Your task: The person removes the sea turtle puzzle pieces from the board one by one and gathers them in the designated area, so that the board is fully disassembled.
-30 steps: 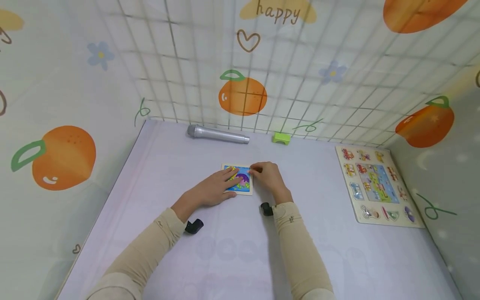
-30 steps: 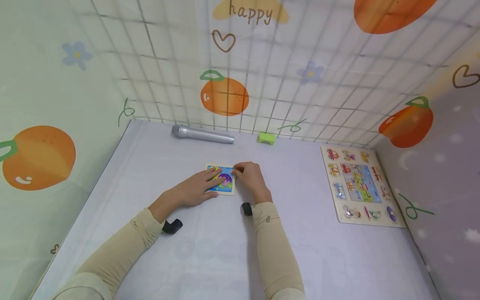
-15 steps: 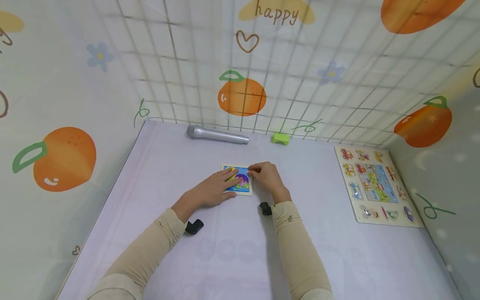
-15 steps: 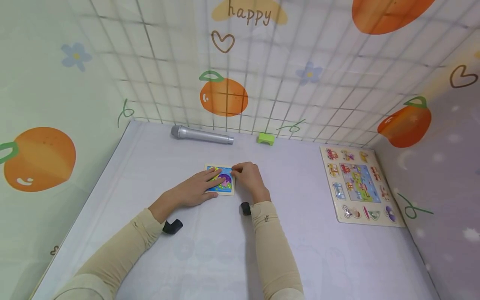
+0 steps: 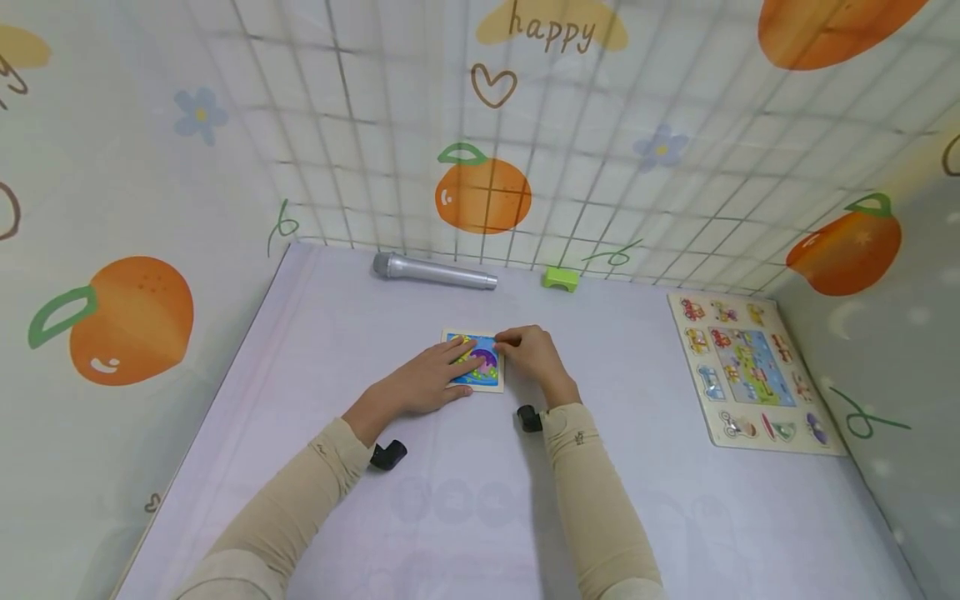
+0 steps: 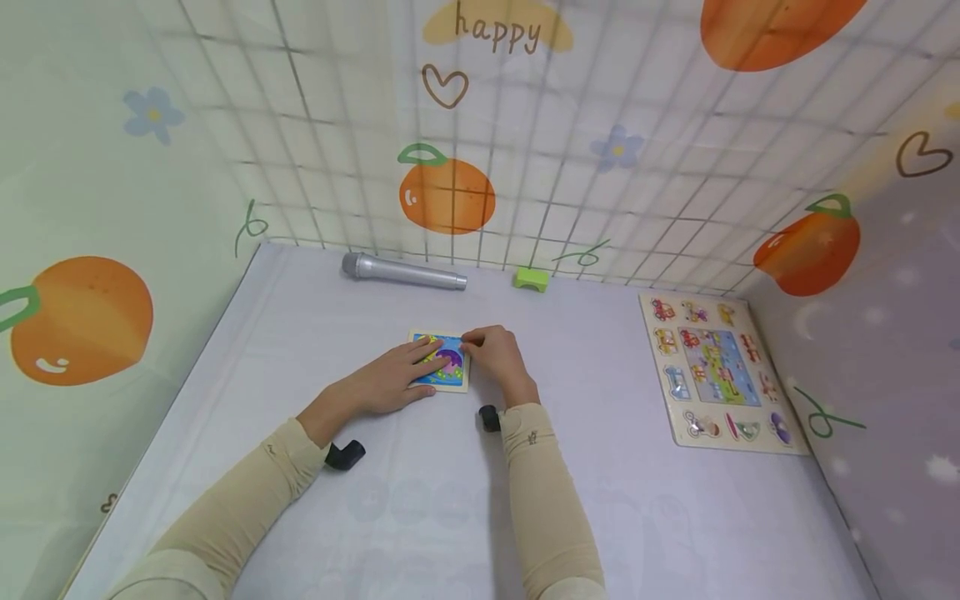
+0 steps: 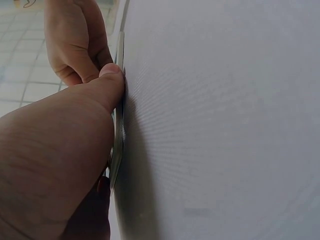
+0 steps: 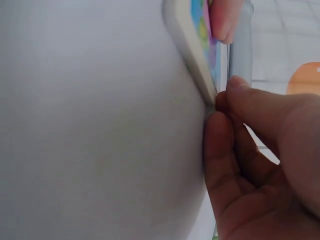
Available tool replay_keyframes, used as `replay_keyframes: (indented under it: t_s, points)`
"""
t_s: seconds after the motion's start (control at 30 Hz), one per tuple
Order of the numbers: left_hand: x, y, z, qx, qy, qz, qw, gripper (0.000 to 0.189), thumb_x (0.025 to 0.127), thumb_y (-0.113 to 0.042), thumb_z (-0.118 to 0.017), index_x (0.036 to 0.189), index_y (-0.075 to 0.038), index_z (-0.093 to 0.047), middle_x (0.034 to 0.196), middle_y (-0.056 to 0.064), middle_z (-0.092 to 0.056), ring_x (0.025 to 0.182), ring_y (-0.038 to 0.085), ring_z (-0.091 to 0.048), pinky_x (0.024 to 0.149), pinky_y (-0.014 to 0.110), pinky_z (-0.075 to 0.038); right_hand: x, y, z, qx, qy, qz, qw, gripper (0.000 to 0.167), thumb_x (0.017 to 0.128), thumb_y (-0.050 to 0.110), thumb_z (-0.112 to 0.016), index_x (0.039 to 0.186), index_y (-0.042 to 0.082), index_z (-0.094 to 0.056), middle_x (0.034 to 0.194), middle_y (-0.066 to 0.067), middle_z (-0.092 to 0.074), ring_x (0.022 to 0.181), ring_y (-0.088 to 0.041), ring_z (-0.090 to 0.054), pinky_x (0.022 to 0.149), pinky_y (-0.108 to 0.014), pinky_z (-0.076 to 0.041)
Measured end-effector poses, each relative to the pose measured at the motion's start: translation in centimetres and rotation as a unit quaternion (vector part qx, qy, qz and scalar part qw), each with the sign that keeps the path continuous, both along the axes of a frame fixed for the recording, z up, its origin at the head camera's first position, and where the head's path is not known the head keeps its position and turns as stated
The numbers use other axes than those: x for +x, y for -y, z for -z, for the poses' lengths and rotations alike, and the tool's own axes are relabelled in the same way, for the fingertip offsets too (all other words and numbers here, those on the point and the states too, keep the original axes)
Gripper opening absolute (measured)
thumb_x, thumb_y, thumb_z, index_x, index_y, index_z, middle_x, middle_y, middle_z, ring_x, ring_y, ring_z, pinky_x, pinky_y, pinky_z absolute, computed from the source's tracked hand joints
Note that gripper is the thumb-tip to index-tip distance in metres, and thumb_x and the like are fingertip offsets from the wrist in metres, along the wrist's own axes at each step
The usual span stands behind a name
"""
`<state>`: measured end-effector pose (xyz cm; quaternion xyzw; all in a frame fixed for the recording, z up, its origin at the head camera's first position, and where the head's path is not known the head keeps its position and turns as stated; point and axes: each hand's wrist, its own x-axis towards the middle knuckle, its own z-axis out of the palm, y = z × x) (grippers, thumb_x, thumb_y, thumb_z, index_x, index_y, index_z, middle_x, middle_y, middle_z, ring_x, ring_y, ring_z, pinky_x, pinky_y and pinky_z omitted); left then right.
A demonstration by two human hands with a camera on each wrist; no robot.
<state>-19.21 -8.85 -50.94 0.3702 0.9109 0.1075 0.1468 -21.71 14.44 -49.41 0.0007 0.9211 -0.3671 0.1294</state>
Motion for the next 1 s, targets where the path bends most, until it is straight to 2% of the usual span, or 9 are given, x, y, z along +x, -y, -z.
replay_keyframes:
  t_s: [0.2,0.7,1.0]
  points:
    - [0.03,0.0,-0.21,-0.003,-0.001,0.003,1.0,0.065,0.106,-0.054,-0.043,0.163,-0.028,-0.025,0.173,0.004,-0.013,0.161,0.028,-0.01,0.131,0.047,-0.016,-0.04,-0.01,0.04,-0.004,0.001,0.003,1.0,0.027,0.099,0.029,-0.069,0.121,0.015,-0.077,0.126,-0.006,-0.073,0.123,-0.025,-0.063,0.105,-0.045,-0.052]
    - [0.28,-0.33,-0.39,0.007,-0.01,0.003,0.9999,0.064,0.106,-0.051,-0.047,0.162,-0.025,-0.031,0.172,0.006,-0.018,0.16,0.031,-0.015,0.13,0.049,-0.018,-0.28,0.11,0.7,-0.047,0.018,0.066,0.9965,0.021,0.097,0.029,-0.071,0.112,0.015,-0.078,0.111,-0.006,-0.074,0.106,-0.022,-0.064,0.093,-0.038,-0.054]
    - [0.24,-0.29,-0.25,-0.002,-0.007,-0.002,1.0,0.064,0.106,-0.053,-0.045,0.162,-0.028,-0.028,0.173,0.003,-0.016,0.161,0.028,-0.013,0.131,0.047,-0.017,-0.3,0.06,0.7,-0.063,0.02,0.063,0.9958,0.02,0.098,0.028,-0.071,0.112,0.014,-0.075,0.107,-0.007,-0.072,0.099,-0.022,-0.063,0.087,-0.035,-0.052]
